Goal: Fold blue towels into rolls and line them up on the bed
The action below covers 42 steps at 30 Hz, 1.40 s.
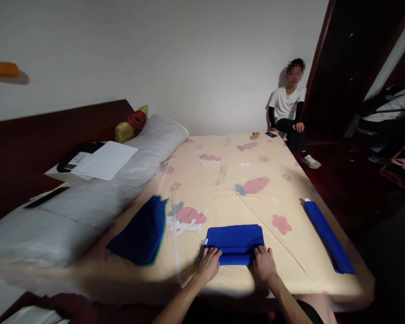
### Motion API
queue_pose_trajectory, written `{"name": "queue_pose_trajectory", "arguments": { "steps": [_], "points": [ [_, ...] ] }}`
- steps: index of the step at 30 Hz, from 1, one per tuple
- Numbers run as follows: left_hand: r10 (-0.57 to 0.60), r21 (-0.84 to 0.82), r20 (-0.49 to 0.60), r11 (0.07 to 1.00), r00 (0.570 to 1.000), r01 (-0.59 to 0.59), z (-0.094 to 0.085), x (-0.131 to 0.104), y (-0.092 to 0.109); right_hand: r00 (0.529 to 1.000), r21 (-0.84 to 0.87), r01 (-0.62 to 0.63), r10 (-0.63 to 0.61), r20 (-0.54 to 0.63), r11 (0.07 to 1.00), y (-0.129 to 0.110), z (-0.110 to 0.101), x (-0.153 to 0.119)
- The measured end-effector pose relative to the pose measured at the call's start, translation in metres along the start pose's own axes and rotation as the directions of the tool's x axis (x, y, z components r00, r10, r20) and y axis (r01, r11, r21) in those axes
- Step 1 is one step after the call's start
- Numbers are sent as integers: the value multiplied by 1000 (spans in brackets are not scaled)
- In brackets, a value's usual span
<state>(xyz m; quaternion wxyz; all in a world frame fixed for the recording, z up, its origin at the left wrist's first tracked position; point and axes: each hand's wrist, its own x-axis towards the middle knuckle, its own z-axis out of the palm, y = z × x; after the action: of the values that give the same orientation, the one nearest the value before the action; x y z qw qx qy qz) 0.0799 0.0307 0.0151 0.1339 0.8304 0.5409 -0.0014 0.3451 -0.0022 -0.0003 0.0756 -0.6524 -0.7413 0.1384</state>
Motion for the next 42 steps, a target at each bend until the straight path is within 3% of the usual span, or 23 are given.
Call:
{"name": "queue_pose_trajectory", "arguments": {
  "steps": [4,7,10,13,15,17,20,23,25,28,33,35,38,42],
  "points": [
    [76,-18,-29,997,997,-76,19,-2,27,991,51,131,-131,-11,990,-41,14,-3],
    [206,-41,-29,977,978,-207,25,-7,25,967,106,254,-254,-14,961,-46,20,-4],
    [183,8,-26,983,983,-183,19,-19,-12,976,80,219,-217,-31,973,-14,18,-11],
    [58,71,-51,996,997,-55,9,-37,-61,992,35,109,-106,-65,993,29,11,-22],
    [-7,94,-55,996,998,12,8,-45,-78,994,15,59,-57,-95,998,44,8,-28],
    [-31,112,-67,993,997,39,12,-47,-74,989,4,45,-44,-142,999,40,9,-29],
    [13,117,-101,993,995,-2,24,-38,-36,976,9,104,-101,-192,995,3,16,-23],
    [134,68,-71,989,988,-129,36,-22,11,965,40,236,-229,-130,971,-40,25,-13],
    [186,29,-52,982,981,-185,39,-15,27,959,63,279,-274,-68,958,-53,29,-9],
    [190,21,-56,982,980,-189,33,-14,13,972,66,236,-234,-29,970,-36,27,-9],
    [142,125,-134,984,981,-126,17,-36,-59,993,24,77,-74,-86,997,38,13,-25],
    [122,141,-151,985,981,-101,15,-43,-72,992,9,46,-45,-118,999,52,11,-32],
    [94,149,-159,986,983,-70,18,-46,-65,980,-17,44,-46,-192,999,45,15,-37],
    [140,146,-101,981,985,-124,30,-40,-31,975,-27,129,-132,-177,991,10,28,-38]
  ]
}}
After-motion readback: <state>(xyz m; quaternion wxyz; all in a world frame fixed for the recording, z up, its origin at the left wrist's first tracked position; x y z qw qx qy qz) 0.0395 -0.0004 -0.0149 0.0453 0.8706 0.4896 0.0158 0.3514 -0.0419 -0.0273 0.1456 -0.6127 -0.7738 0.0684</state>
